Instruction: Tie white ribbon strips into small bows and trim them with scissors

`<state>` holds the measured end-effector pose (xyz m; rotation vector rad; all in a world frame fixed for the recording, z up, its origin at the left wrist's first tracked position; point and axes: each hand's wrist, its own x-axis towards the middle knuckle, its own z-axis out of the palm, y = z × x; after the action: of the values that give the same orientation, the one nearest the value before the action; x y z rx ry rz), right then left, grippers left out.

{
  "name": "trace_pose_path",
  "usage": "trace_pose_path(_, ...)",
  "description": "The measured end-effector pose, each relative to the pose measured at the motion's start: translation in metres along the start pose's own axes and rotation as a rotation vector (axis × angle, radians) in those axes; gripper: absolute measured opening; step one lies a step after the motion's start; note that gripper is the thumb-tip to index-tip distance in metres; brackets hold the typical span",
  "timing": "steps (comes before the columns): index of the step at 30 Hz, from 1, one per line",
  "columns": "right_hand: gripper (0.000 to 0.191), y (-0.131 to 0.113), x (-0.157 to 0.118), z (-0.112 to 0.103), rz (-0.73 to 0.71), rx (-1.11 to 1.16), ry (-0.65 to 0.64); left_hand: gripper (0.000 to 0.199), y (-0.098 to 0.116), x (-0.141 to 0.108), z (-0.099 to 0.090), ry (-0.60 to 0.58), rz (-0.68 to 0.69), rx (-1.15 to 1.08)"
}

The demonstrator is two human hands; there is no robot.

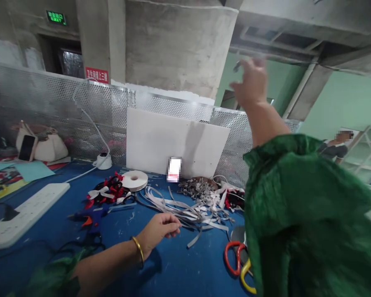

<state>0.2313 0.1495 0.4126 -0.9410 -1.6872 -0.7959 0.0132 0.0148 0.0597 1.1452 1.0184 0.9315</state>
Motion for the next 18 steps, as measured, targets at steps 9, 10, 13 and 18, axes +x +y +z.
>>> trace_pose_path(9, 0.015, -0.096, -0.133, -0.036, -0.039, 0.05, 0.135, 0.021, -0.001, 0.003, -0.004, -0.032, 0.029, -0.007)
trace_pose_path(10, 0.013, -0.107, -0.158, -0.044, 0.0, 0.063, 0.145, 0.021, -0.001, 0.002, -0.003, -0.031, 0.027, -0.007)
trace_pose_path(13, 0.009, -0.126, -0.223, -0.056, 0.064, 0.126, 0.006, 0.02, -0.003, -0.001, 0.001, -0.022, 0.019, 0.0)
trace_pose_path(18, 0.008, -0.129, -0.32, -0.041, -0.033, 0.254, -0.488, 0.022, -0.022, -0.003, 0.013, -0.048, -0.012, -0.005)
